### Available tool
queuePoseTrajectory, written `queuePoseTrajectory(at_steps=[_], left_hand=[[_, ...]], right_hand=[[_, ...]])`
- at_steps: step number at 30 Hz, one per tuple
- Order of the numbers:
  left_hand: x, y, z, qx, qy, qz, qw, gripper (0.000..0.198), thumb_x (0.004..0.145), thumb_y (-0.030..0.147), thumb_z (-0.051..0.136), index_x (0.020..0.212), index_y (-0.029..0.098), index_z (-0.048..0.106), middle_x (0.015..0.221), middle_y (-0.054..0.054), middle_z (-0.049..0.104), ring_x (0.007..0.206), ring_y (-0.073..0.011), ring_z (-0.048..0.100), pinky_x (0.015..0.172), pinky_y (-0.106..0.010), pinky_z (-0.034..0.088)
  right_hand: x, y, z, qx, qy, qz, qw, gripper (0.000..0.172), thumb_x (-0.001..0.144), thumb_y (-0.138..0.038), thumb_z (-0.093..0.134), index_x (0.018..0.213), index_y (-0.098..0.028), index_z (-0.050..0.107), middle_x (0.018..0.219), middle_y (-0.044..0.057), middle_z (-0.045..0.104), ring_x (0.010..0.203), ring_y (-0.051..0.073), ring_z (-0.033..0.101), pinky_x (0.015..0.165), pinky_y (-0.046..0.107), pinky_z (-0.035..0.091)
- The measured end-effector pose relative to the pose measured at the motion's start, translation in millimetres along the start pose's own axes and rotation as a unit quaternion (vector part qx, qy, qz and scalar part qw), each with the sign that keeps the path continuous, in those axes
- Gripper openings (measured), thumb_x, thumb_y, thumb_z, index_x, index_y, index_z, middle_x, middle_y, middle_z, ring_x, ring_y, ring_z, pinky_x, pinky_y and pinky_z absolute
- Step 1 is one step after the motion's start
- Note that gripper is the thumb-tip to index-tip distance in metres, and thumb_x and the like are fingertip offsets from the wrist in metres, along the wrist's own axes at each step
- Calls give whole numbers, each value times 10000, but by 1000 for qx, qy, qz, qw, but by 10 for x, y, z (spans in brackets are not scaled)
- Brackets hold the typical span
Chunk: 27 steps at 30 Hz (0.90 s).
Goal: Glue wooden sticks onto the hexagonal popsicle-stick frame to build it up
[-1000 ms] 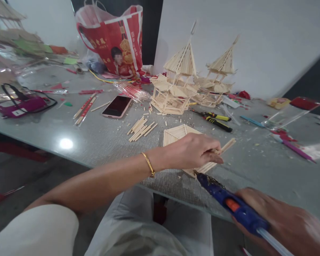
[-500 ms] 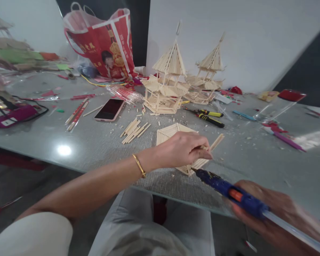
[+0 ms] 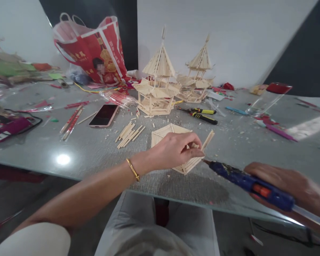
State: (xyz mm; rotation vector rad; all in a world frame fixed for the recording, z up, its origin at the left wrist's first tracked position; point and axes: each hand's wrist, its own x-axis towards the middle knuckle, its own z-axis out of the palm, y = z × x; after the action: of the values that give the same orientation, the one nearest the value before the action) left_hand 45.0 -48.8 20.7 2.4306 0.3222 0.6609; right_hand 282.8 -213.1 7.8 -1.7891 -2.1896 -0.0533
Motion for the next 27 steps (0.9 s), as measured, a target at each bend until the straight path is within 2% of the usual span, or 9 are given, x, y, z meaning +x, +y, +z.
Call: queuePoseTrajectory(at_steps=[2,4,6,9,10,14,20,24,27], left_hand=[[-2,5,-8,-26,-3,-18,1000,219,817,358,560,909,158,567,638,29,576,560,-73,528,566,-189,386],[-2,6,-16,-51,-9,-39,998,275,804,392,566,947,158,556,654,26,573,547,-71,527,545,-187,394],[1,6,-24,-81,-18,-65,994,319,796,425,562,973,161,543,665,24,572,518,-66,519,512,-185,399],[4,5,-41,-145,-27,-101,984,370,797,460,543,1027,172,512,741,8,590,502,-59,521,469,-177,412],[4,4,-48,-170,-30,-112,979,384,797,461,542,1048,175,499,807,-8,600,505,-54,525,454,-171,416],[-11,-17,-82,-190,-23,-144,971,409,798,458,541,1087,170,498,940,-50,586,516,-39,523,419,-153,418],[-16,-73,-120,-201,0,-160,967,413,800,451,546,1103,175,498,975,-63,580,532,-40,523,416,-147,419],[-3,-110,-149,-191,21,-142,971,388,811,437,537,1092,171,503,960,-63,590,564,-52,537,436,-148,428],[0,-152,-194,-191,39,-123,973,384,817,437,529,1084,162,509,947,-62,594,569,-55,538,430,-148,427]], right_hand=[[11,233,-69,-3,-39,-72,997,142,823,-272,482,931,-338,546,783,27,684,643,156,639,522,242,486],[73,453,-119,-31,-36,-89,995,195,874,-264,381,1000,-315,521,880,53,676,764,172,643,658,276,499],[198,641,-126,-94,-19,-57,994,220,879,-251,324,927,-257,539,886,94,662,787,204,632,674,319,483],[478,874,-59,-175,-72,-1,982,257,865,-195,301,908,-159,552,916,168,630,850,246,600,734,361,434],[576,942,-26,-184,-64,12,981,257,870,-206,306,892,-136,552,898,185,620,845,257,590,751,372,416],[830,1132,94,-182,-67,14,981,253,864,-337,414,916,-129,547,899,158,612,831,241,578,734,326,397],[738,1243,215,-176,-43,38,983,359,802,-479,502,874,-132,558,839,141,608,759,239,574,680,321,391],[651,1320,241,-165,-25,71,983,397,823,-455,479,943,-92,587,876,165,620,805,238,583,717,324,395],[653,1403,149,-128,-40,87,987,386,812,-413,497,940,-74,628,871,141,651,795,189,603,715,288,406]])
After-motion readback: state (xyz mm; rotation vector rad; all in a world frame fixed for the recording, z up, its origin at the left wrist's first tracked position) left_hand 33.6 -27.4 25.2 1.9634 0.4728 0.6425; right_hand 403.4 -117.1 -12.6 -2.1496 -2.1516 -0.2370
